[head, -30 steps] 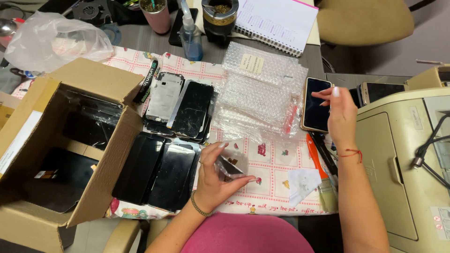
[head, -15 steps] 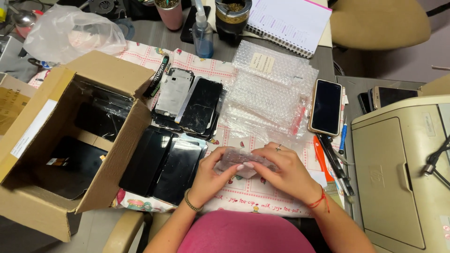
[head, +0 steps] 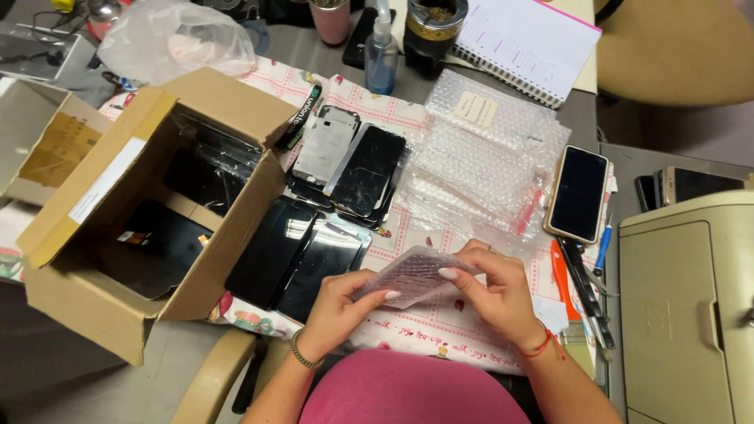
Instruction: Organizing and packing mobile phone screens into bubble wrap and a cardboard box on a repair bench.
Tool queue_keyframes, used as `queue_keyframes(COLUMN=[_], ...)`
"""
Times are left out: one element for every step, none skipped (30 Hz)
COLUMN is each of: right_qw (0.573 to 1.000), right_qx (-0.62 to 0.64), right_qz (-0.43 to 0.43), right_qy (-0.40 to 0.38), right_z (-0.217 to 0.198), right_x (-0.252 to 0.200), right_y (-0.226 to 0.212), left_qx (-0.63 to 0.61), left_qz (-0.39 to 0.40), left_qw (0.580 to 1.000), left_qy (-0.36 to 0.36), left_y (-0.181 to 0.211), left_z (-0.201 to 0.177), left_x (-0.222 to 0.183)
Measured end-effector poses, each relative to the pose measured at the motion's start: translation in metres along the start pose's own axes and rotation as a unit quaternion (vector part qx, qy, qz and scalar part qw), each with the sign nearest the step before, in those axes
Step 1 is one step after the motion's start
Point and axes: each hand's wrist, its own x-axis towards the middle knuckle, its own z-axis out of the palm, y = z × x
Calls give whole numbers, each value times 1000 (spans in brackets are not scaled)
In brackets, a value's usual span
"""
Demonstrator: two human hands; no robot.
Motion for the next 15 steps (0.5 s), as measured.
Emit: queue_keyframes(right_qw=[1000,997,990,989,986,977,977,973,968,967,970,971,971,971,971], right_qx=[2,63,122,123,103,83,83,97,111,110,136,162,162,157,150], right_qz=[-2,34,70,69,90,110,109,133,160,161,125,88,87,65,44], right_qy=[-5,-18,-30,-35,-98,-160,-164,-161,-158,-163,-156,-150,-152,-166,-179], right_z=[5,10,14,23,33,44,53,63,72,82,93,104,117,129,140], right_x=[5,9,14,21,27,34,40,46,51,60,70,80,88,96,104], right_y=[-3,-5,-8,-16,-24,-33,-39,-45,-51,-46,-41,-37,-42,-47,-52], left_qx=[1,-17,-35,-35,-85,-135,-135,-123,-113,-115,-83,-51,-51,-53,-57], left_qz=[-1,-15,-30,-30,-65,-100,-99,-80,-63,-65,-53,-41,-39,-59,-78], left_qw=[1000,999,998,998,992,982,982,985,987,986,985,982,981,983,984], left_qy=[6,23,40,45,67,89,93,96,98,102,141,180,183,166,148], left_y=[5,11,16,22,27,32,38,44,50,52,53,55,59,62,65], left_z=[-4,-8,-11,-15,-20,-24,-31,-37,-43,-52,-61,-71,-87,-102,-117], left_x=[-3,-6,-8,-10,-12,-14,-12,-10,-9,-7,-3,0,4,9,14])
